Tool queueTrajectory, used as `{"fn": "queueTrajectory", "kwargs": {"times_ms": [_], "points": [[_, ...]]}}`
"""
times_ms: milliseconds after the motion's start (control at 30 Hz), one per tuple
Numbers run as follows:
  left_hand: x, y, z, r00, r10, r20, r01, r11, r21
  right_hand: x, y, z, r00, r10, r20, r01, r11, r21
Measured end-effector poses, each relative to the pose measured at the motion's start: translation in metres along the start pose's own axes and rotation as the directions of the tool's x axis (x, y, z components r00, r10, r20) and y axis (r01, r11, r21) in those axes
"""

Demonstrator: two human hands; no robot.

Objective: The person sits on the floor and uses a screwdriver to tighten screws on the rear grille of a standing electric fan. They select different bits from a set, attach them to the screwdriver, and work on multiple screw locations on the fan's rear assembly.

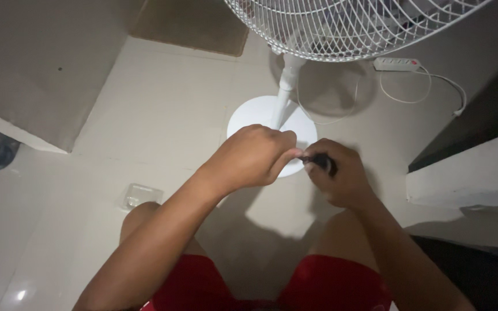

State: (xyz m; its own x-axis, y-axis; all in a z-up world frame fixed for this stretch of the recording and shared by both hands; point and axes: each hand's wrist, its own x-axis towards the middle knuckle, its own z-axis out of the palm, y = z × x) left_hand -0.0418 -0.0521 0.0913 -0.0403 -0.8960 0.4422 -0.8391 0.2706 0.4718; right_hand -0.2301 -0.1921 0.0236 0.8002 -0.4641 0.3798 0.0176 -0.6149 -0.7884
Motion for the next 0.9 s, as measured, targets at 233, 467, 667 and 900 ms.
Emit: {"fn": "queueTrajectory", "kwargs": {"times_ms": [233, 467, 667, 900], "points": [[-0.009, 0.0, -0.015, 0.996, -0.031, -0.086, 0.021, 0.993, -0.118, 0.008, -0.01, 0.004, 0.989, -0.146, -0.004, 0.146, 0.988, -0.04], [-0.018, -0.011, -0.014, 0.997, 0.037, -0.072, -0.038, 0.999, -0.006, 0.017, -0.014, 0.009, 0.98, -0.179, 0.089, 0.188, 0.977, -0.103], [-0.021, -0.012, -0.009, 0.993, 0.115, -0.01, -0.115, 0.993, -0.038, 0.013, -0.005, 0.016, 0.978, -0.055, 0.203, 0.057, 0.998, -0.005], [-0.019, 0.002, -0.022, 0.996, 0.054, 0.07, -0.046, 0.993, -0.107, 0.011, -0.016, 0.022, 0.989, -0.079, 0.124, 0.075, 0.997, 0.036]]}}
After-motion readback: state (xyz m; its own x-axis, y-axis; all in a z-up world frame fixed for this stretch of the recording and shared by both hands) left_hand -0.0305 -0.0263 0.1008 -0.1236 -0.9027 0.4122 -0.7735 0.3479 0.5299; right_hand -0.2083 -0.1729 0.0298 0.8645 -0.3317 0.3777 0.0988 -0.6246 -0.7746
